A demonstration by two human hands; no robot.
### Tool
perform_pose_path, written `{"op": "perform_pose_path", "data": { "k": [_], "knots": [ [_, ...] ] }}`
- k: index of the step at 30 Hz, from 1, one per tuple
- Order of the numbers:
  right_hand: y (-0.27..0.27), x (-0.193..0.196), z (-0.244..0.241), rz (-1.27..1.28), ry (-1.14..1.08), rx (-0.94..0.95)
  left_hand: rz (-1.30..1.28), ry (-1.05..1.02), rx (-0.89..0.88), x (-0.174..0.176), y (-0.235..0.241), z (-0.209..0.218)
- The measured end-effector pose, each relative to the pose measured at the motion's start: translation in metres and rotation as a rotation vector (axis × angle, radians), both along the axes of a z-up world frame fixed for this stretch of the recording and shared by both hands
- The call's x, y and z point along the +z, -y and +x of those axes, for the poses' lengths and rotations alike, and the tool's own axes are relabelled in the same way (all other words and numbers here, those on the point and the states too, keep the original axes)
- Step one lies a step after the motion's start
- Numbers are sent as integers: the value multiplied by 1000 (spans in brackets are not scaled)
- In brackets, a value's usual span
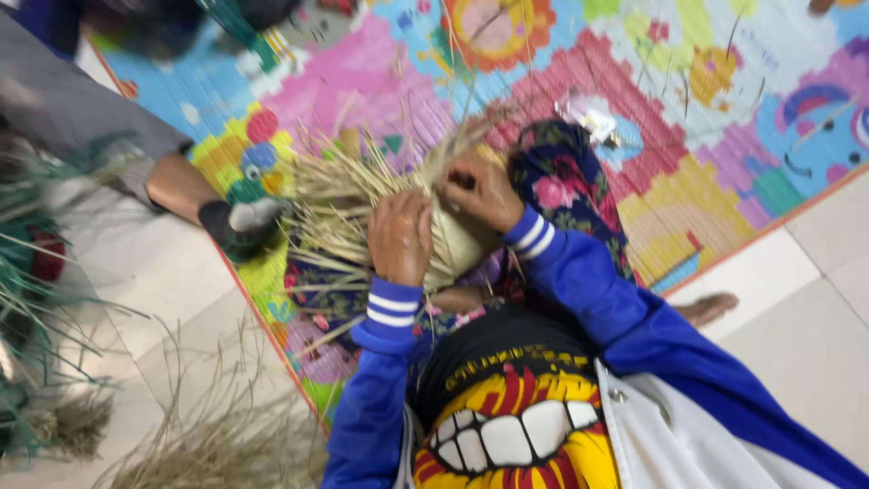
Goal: Weaving a hat from dried straw or grass strands while sitting on the floor.
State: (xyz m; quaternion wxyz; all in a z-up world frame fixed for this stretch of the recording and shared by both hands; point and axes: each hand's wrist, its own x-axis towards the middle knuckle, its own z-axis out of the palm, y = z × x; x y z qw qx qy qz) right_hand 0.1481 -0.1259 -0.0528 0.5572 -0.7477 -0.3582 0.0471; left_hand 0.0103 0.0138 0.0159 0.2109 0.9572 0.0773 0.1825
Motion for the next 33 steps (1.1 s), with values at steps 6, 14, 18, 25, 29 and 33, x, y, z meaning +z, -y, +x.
{"op": "perform_pose_path", "data": {
  "k": [6,14,18,25,29,33],
  "knots": [
    [-3,23,-15,63,-138,62,33,-86,34,-28,-7,6],
    [2,8,-8,-3,19,0,264,-193,49,-12,-6,28],
    [5,12,-11,31,-3,58,311,-256,26,-12,-14,40],
    [20,11,11,112,38,273,266,-221,-204,-8,-33,43],
    [6,-20,39,121,-11,340,156,-26,-300,-21,-44,31],
    [-28,-20,46,130,-4,416,238,97,-323,-36,-43,25]
  ]
}}
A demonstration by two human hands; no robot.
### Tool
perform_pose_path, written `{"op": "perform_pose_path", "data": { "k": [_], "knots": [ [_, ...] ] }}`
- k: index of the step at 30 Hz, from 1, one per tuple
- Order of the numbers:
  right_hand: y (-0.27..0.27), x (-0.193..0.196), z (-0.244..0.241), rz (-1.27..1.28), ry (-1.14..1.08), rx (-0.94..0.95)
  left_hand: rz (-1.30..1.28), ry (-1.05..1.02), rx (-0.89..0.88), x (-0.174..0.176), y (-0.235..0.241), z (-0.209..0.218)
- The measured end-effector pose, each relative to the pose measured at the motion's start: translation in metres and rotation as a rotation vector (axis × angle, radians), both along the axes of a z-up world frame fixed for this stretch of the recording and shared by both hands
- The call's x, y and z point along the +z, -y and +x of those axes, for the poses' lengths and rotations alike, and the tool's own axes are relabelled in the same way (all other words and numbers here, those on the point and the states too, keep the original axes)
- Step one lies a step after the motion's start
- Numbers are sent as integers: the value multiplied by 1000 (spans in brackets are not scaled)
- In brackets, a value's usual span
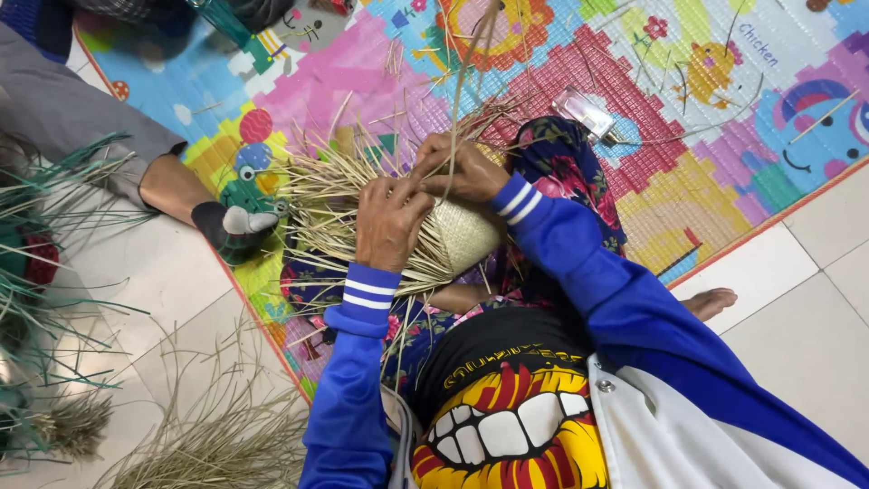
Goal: Weaving a hat from dried straw or grass strands while sitting on the floor.
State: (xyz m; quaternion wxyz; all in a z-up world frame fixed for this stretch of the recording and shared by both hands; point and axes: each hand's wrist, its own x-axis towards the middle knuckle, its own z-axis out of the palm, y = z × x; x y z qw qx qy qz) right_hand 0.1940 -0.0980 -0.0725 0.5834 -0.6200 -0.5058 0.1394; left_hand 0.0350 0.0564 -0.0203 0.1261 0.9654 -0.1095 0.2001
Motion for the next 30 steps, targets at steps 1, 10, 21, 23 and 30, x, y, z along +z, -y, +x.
{"op": "perform_pose_path", "data": {
  "k": [1,10,21,23,30],
  "knots": [
    [-8,-6,4,-1,15,47,57,48,22,9,5,-2],
    [-16,-33,21,55,83,-220,52,-23,113,17,10,16],
    [40,-29,4,-327,223,-410,-49,52,282,9,37,-14],
    [32,-35,-6,-190,32,-288,-191,14,334,14,41,-22],
    [31,-4,-30,-174,-17,-204,-457,-36,394,18,41,-23]
  ]
}}
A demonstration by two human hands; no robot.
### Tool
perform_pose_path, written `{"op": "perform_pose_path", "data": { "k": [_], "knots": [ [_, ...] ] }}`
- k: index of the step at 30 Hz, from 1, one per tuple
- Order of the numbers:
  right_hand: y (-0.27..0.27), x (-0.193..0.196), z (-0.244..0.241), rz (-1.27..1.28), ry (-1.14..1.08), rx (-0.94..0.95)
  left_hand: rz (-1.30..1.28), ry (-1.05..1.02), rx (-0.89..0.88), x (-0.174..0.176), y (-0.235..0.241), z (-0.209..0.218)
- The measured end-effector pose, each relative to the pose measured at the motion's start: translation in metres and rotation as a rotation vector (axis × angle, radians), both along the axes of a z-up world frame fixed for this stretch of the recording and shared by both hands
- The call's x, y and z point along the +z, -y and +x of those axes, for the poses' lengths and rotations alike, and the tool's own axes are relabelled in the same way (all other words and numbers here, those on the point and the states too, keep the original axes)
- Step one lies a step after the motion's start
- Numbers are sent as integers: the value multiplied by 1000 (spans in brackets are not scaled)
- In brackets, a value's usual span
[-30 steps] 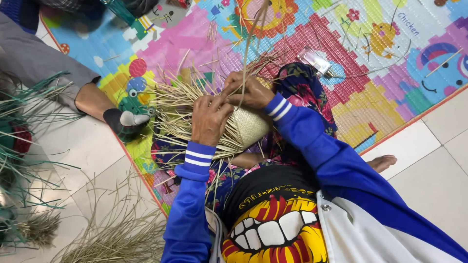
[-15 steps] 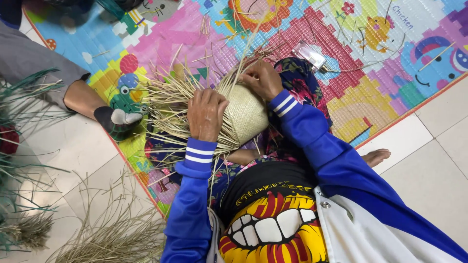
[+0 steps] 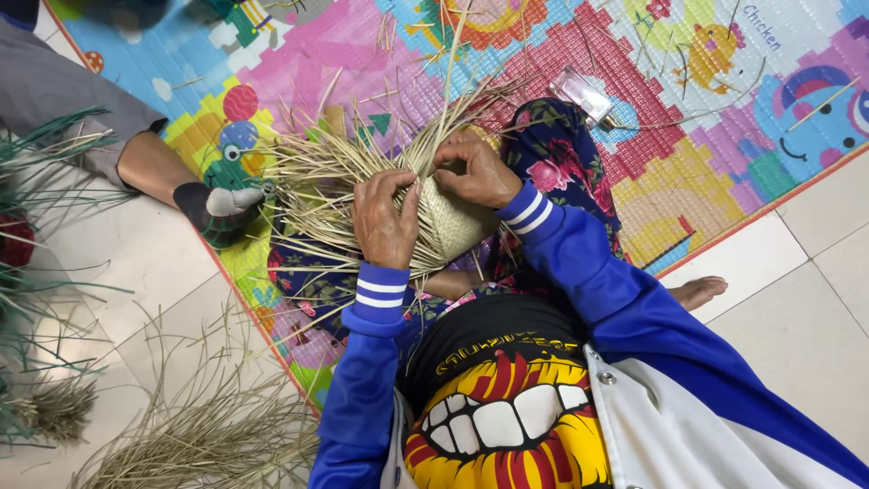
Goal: Weaving a hat from dried straw or grass strands while sitting on the floor.
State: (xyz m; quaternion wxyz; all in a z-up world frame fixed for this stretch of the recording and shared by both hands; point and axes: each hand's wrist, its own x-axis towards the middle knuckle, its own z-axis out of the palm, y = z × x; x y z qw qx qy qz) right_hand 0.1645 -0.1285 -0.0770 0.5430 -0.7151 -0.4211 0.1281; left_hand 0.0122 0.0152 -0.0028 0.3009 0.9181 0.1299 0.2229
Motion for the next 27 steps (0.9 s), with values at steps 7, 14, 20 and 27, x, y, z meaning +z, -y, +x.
{"op": "perform_pose_path", "data": {
  "k": [7,14,20,27],
  "knots": [
    [-7,12,-12,36,8,-93,-5,45,-10,1,-3,1],
    [-9,6,-19,51,-37,-182,120,25,-1,-16,-14,-2],
    [-9,3,-21,47,-12,-204,179,53,-87,4,-14,9],
    [-7,59,-59,97,168,-380,-159,48,-76,-16,-19,28]
  ]
}}
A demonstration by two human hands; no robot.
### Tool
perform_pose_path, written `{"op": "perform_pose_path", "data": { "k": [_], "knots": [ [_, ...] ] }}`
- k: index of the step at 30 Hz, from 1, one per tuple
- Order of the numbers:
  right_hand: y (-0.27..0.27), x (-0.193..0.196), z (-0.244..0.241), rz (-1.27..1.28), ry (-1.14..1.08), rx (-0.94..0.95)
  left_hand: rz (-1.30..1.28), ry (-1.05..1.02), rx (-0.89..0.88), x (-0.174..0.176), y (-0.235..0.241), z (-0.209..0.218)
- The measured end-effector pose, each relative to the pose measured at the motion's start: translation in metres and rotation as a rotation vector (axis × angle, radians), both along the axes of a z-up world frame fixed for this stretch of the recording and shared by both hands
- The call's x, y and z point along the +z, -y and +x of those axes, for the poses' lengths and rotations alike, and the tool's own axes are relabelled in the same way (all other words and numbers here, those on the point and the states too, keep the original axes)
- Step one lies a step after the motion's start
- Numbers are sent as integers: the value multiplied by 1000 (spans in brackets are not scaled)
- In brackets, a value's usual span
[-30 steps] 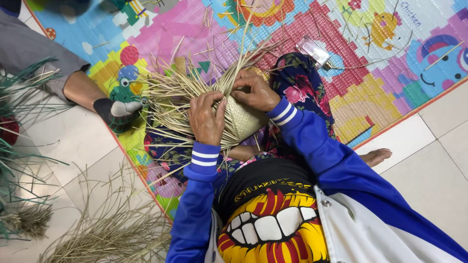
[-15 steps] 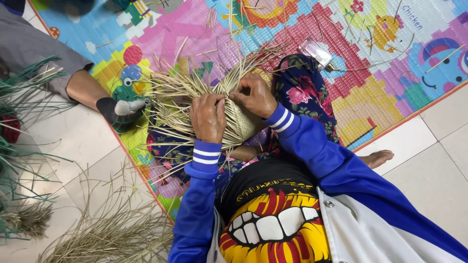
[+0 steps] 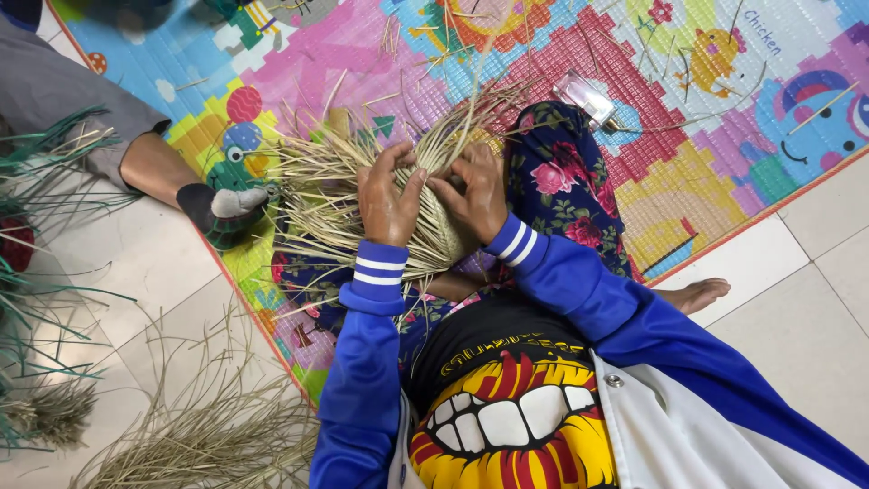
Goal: Weaving a hat from dried straw or grass strands while sitting on the floor.
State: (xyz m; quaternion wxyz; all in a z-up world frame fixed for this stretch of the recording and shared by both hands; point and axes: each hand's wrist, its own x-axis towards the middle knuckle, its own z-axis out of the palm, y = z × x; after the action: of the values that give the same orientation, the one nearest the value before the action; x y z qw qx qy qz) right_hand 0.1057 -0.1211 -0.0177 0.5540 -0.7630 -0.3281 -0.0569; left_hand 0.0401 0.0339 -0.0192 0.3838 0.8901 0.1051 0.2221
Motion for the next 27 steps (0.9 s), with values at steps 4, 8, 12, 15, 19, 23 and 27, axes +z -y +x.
{"op": "perform_pose_path", "data": {
  "k": [4,8,12,15,19,23,27],
  "knots": [
    [0,7,2,43,328,-46,-245,-40,-24,-7,-5,9],
    [-4,-6,6,90,317,-33,-460,-39,41,-21,-10,12],
    [-3,-14,12,175,207,47,-554,149,127,-4,-32,7],
    [-4,-15,12,186,194,63,-575,402,332,4,-95,-7],
    [-7,-8,7,146,95,63,-74,447,658,16,-161,-47],
    [-6,-5,4,131,-3,78,279,383,766,42,-127,-48],
    [-7,-19,9,146,-44,88,639,77,667,35,-49,-29]
  ]
}}
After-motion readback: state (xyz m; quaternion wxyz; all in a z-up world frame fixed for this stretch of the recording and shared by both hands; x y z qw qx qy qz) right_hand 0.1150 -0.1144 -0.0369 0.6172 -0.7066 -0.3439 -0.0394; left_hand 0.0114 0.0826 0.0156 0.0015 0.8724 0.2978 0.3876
